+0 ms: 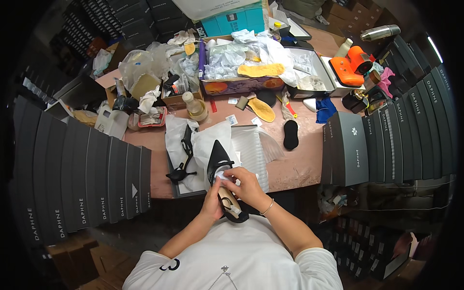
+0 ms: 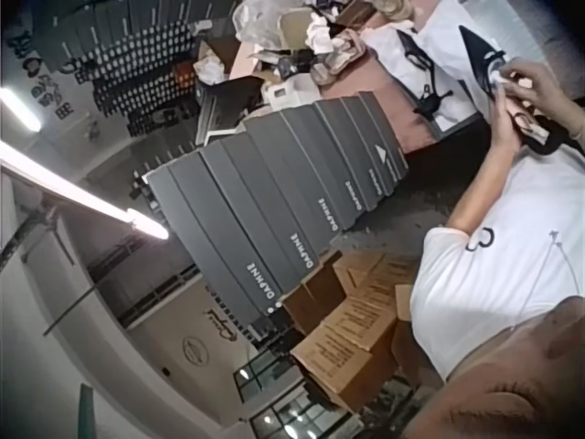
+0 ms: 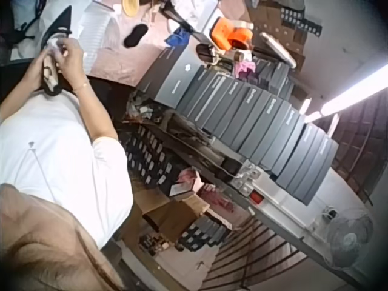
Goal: Packing finished high-heel shoes into boxes with tissue paper and labels.
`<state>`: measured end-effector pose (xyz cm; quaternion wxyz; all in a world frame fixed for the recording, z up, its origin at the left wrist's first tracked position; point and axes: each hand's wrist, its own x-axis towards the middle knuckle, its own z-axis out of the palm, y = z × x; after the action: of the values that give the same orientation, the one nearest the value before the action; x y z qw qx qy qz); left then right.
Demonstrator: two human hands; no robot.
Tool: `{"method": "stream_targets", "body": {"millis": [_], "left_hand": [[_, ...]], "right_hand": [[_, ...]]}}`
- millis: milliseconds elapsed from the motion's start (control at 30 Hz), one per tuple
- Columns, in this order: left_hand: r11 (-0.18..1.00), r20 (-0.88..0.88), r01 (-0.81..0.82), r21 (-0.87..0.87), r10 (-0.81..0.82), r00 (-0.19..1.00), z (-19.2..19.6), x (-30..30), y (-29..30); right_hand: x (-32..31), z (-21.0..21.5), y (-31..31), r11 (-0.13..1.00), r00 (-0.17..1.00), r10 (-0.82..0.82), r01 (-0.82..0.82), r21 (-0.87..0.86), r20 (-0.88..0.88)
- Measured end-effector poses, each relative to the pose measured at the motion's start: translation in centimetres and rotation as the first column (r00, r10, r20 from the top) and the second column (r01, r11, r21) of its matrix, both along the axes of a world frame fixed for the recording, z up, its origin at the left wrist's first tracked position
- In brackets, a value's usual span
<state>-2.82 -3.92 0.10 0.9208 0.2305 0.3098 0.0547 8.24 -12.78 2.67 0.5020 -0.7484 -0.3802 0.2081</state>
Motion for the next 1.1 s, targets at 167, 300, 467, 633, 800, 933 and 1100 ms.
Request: {"method": "stream_targets", "body": {"millis": [167,300,467,633,800,933,1100], "left_hand": [[0.999,-0.046,0.029,0.022,-0.028,0.999,-1.8,-0.5,-0.4],[0.995,-0.020,0.089,0.050,-0.088,0.996,-2.3,-0.6,-0.1],[0.994,0.010,0.105,0.031,-0.105,0.994,0.0,-0.6,-1.5],[0.998,0.015,0.030,0.060,-0.031,0.999,-0.6,0.0,-0.3],[0.959,0.006,-0.077,-0.274,0.082,0.997,-0.5,1.9,3.9],[0.704,0.363,0.114,-0.701,0.214,0.907,-2.4,1.9,7.4],[0.691,0.418,0.181,-0.700,0.192,0.888,-2.3,1.1,7.2]], "right_hand": [[0.9,-1.5,0.8,0.997,0.750,-0.036,-0.020,0.077,0.660],[-0.1,-2.1,0.8,0.971,0.999,-0.018,0.028,-0.236,0.042],[2.5,-2.5,1.3,0.988,0.983,-0.100,0.079,0.133,0.155],[3.1,-3.8,3.2,1.000,0.991,0.010,-0.008,-0.016,0.134],[4.9,3.0,4.2,0.978,0.990,0.137,-0.134,0.162,-0.010],[4.5,4.3,0.2,0.991,0.988,0.133,-0.130,0.045,-0.079],[2.9,3.0,-1.0,0.949,0.920,0.311,-0.290,-0.122,0.239]]}}
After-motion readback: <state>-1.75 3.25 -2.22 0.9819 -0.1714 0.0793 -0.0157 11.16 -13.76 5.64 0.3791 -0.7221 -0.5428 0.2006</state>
